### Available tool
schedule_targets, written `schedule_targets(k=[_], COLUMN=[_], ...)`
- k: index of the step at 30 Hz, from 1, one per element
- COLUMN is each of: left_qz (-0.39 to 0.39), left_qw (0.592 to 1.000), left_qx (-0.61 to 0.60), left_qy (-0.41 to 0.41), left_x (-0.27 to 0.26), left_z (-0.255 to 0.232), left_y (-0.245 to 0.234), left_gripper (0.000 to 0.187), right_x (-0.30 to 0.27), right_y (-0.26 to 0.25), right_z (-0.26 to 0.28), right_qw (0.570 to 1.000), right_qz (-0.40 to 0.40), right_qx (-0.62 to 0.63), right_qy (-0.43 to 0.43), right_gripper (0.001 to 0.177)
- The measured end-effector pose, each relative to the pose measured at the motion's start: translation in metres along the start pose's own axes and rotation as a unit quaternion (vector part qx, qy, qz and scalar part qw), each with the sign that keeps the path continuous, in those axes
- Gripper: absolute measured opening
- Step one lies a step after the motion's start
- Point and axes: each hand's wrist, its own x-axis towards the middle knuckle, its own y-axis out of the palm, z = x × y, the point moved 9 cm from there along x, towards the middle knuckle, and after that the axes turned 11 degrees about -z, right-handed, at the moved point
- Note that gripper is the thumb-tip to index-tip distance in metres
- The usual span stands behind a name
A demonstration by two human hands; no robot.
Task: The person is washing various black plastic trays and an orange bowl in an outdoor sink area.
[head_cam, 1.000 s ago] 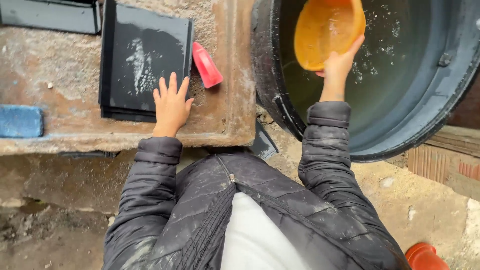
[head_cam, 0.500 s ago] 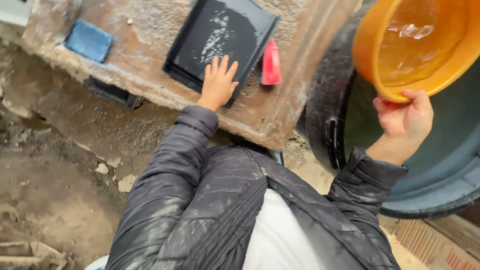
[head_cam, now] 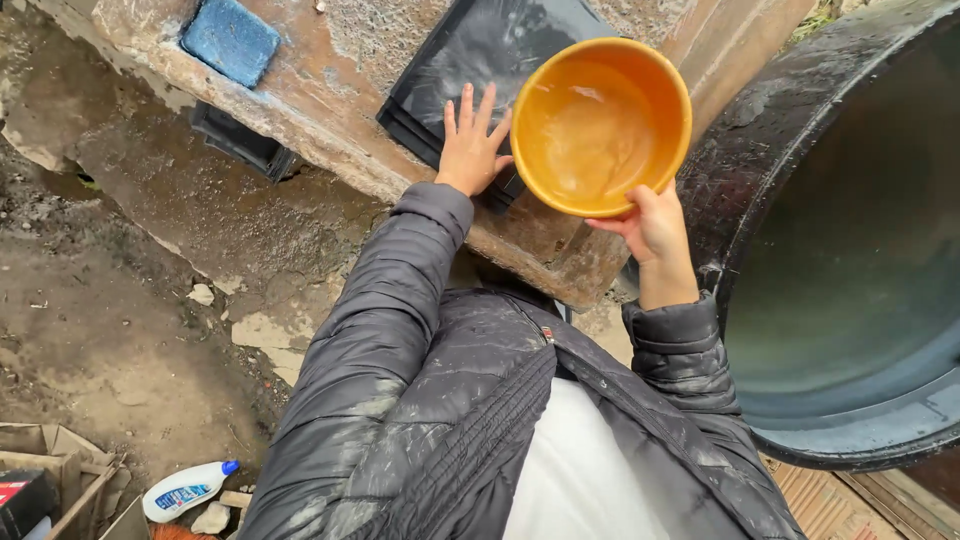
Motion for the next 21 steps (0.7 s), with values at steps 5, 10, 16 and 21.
schedule_targets(k=[5,10,16,21], left_qz=[0.028,0.055,0.208,0.129], left_qw=[0.998,0.997,0.977,0.992], left_qx=[0.053,-0.043,-0.014,0.01], left_qy=[-0.003,-0.013,-0.035,-0.013], left_x=[-0.002,-0.005,-0.008,-0.018], left_z=[-0.003,-0.023,-0.058,-0.061], left_y=[0.009,0.015,-0.001,0.049], left_gripper=[0.087,0.085,0.09,0.079], right_x=[-0.012,-0.021,-0.029,-0.026], right_y=[0.009,0.002,0.001,-0.007], right_z=[0.007,0.025,0.039,0.044], right_qw=[0.998,0.993,0.99,0.991], right_qz=[-0.033,-0.044,-0.047,-0.035], right_qx=[-0.046,-0.046,-0.016,0.02], right_qy=[-0.042,-0.099,-0.134,-0.124], right_gripper=[0.076,0.078,0.072,0.069])
